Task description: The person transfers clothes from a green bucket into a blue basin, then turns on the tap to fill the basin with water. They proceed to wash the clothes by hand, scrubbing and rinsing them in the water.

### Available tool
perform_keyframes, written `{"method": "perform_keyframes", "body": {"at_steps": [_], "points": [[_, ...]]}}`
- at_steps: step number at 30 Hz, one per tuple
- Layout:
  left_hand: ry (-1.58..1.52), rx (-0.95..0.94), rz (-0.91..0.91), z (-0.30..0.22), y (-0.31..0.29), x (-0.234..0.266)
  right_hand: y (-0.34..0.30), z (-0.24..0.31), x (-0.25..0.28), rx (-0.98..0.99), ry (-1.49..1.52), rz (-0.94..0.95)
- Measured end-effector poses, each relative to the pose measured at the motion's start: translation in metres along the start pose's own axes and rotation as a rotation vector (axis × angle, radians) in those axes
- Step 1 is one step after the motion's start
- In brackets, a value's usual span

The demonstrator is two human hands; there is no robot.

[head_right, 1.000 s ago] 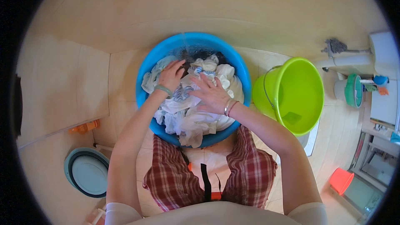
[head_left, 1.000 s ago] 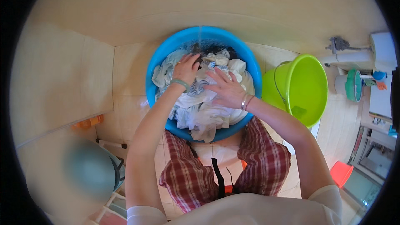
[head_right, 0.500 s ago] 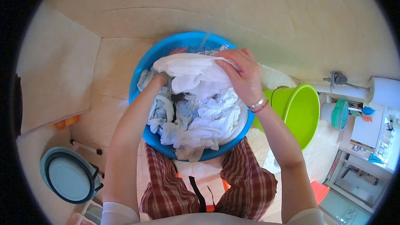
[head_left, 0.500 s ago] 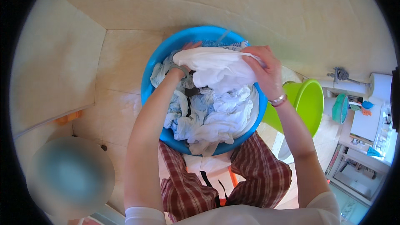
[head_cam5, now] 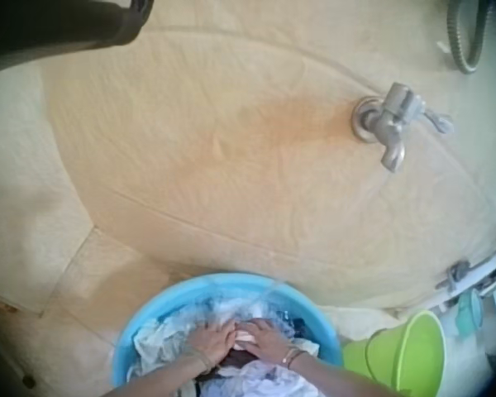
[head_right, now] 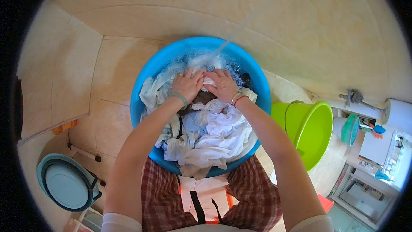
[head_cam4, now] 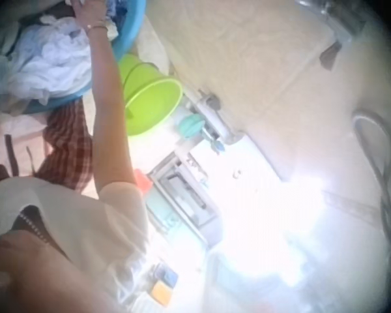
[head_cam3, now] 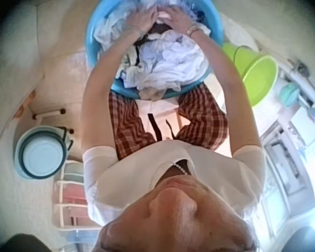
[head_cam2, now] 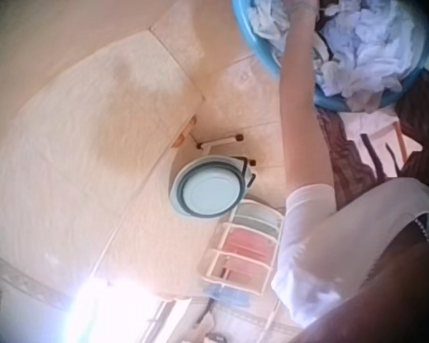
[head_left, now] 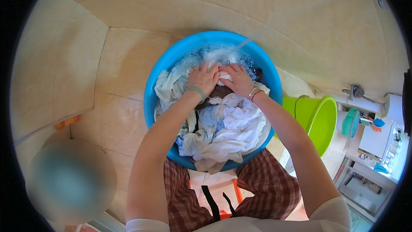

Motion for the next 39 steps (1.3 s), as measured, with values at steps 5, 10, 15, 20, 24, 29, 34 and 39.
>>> {"method": "perform_keyframes", "body": {"at_steps": [5,10,15,20,24,29,34,39], "points": [[0.029,-0.01,0.026,0.004,0.029,-0.012,0.016,-0.038,-0.018,-0.187,0.017,0.087],[-0.339,0.056,-0.009,0.015,0.044,-0.031,0.044,-0.043,-0.036,-0.295,0.036,0.234],[-0.742,0.312,0.474,0.067,0.117,-0.148,0.059,-0.134,-0.102,-0.164,0.067,0.067],[0.053,-0.055,0.338,0.065,0.104,-0.094,0.061,-0.126,-0.109,-0.471,0.004,0.449],[-0.479,0.137,0.204,0.044,0.068,-0.033,0.056,-0.091,-0.057,-0.385,0.057,0.182],[-0.402,0.201,0.286,0.043,0.036,-0.02,0.036,-0.071,-0.032,-0.233,0.535,-0.066],[-0.419,0.032,0.252,0.018,-0.002,0.005,-0.012,0.003,0.033,-0.214,0.538,-0.029],[-0.396,-0.054,0.148,-0.016,-0.075,0.041,-0.069,0.058,0.053,-0.178,0.434,-0.093]]}}
Point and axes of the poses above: each hand's wrist, its own y-axis towards the middle knuckle, its own x-axis out of the back of the hand, z = x × y, the point moved 8 cm from there along y, towards the middle knuckle, and after that the axes turned 5 degrees about z, right-handed, at the moved point
